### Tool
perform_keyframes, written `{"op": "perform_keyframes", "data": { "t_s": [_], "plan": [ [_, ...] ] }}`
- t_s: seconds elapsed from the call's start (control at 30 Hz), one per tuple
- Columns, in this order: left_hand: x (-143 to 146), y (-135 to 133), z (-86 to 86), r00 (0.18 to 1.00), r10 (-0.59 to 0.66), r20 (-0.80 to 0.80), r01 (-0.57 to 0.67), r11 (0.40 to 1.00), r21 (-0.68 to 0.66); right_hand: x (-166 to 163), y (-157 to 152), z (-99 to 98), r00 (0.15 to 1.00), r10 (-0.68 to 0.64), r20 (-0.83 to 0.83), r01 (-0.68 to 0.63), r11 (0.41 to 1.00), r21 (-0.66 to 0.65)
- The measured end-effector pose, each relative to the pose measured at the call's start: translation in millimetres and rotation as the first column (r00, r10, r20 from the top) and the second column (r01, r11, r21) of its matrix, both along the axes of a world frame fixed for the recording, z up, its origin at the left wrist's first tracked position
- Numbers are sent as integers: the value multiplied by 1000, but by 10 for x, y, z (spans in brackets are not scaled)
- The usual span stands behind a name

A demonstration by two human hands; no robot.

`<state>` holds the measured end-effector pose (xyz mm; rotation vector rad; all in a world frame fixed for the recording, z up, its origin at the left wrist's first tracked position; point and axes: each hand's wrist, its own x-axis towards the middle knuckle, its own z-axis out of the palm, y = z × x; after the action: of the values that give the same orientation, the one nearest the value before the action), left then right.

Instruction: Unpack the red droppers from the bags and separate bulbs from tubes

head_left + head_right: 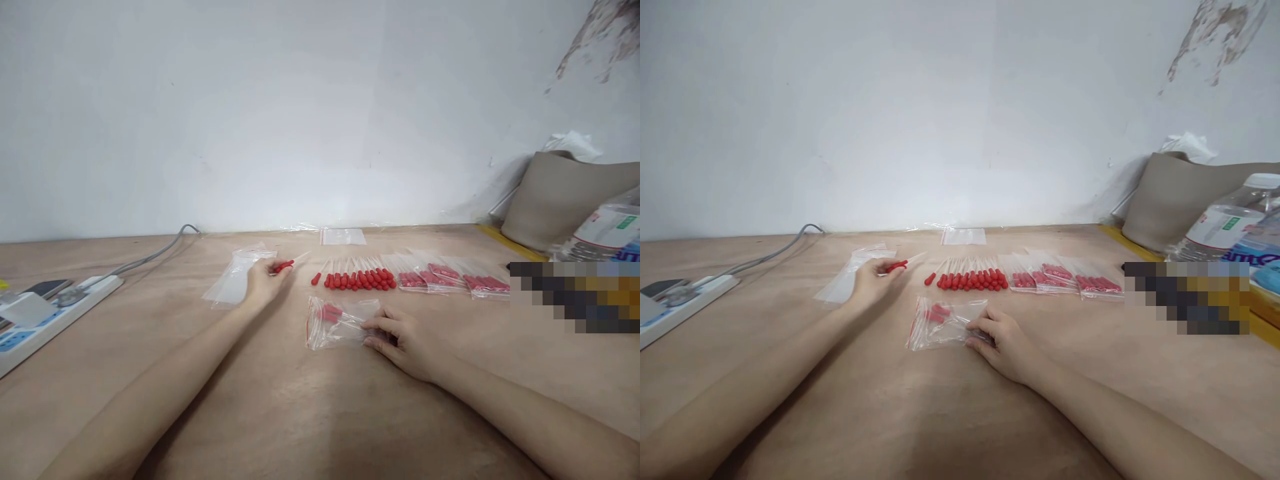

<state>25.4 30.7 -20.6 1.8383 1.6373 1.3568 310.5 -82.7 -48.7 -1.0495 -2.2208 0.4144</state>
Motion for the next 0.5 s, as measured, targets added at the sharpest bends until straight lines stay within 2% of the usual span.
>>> {"op": "perform_keyframes", "data": {
  "t_s": [0.13,0.33,0.5],
  "plan": [
    [243,65,-161,998,-60,12,61,995,-74,1,-1,-1,1000,-3,13,3,1000,1],
    [379,13,-159,989,-93,114,113,976,-184,-4,-11,25,1000,-5,22,5,1000,-1],
    [511,4,-164,964,-153,216,208,942,-263,-6,-12,27,1000,-7,22,7,1000,6]
  ]
}}
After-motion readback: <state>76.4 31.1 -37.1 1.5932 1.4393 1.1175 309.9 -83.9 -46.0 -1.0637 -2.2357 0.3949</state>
